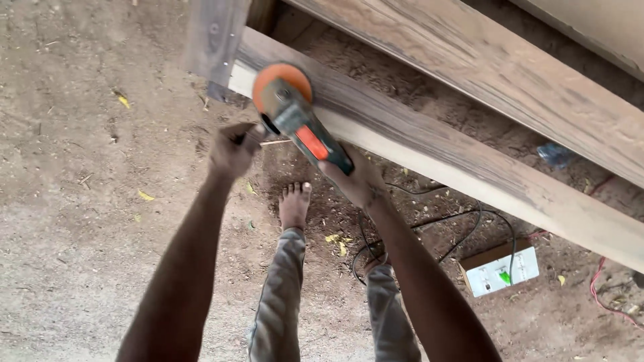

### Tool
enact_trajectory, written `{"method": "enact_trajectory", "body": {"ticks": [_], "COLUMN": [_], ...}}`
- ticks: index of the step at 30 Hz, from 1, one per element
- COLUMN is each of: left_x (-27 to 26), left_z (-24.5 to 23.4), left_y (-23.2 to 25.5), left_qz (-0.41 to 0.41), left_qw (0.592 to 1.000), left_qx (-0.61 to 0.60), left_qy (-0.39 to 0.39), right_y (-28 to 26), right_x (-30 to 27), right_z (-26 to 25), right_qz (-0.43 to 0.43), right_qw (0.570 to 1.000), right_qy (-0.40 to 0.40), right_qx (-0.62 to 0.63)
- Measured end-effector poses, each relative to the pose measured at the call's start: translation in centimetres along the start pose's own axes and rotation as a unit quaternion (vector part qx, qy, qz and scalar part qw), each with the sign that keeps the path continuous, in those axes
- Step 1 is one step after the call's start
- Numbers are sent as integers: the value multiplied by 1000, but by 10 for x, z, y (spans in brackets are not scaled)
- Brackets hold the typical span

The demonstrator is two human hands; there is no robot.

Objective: Sanding a wooden frame using an angle grinder equipped with a sanding disc.

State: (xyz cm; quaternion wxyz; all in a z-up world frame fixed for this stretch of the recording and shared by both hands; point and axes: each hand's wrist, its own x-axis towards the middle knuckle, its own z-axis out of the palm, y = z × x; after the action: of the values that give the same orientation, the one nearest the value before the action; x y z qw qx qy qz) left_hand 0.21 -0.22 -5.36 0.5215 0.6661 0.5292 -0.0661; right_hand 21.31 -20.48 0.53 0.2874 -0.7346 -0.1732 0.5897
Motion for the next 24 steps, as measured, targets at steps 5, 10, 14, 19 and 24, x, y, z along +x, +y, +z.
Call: {"method": "enact_trajectory", "body": {"ticks": [5,10,14,19,24], "left_x": [37,40,15,-13,-33], "left_z": [-51,-24,13,60,113], "left_y": [21,28,59,90,109], "left_qz": [13,75,57,47,49], "left_qw": [999,997,998,999,998], "left_qx": [33,-11,8,7,27], "left_qy": [21,19,6,-18,-32], "right_y": [-60,-58,-23,14,54], "right_x": [45,34,2,-32,-66], "right_z": [4,-24,-47,-78,-114], "right_qz": [2,14,21,51,22], "right_qw": [998,993,996,993,991], "right_qy": [3,24,47,84,105], "right_qx": [-70,-118,-73,-67,-75]}}
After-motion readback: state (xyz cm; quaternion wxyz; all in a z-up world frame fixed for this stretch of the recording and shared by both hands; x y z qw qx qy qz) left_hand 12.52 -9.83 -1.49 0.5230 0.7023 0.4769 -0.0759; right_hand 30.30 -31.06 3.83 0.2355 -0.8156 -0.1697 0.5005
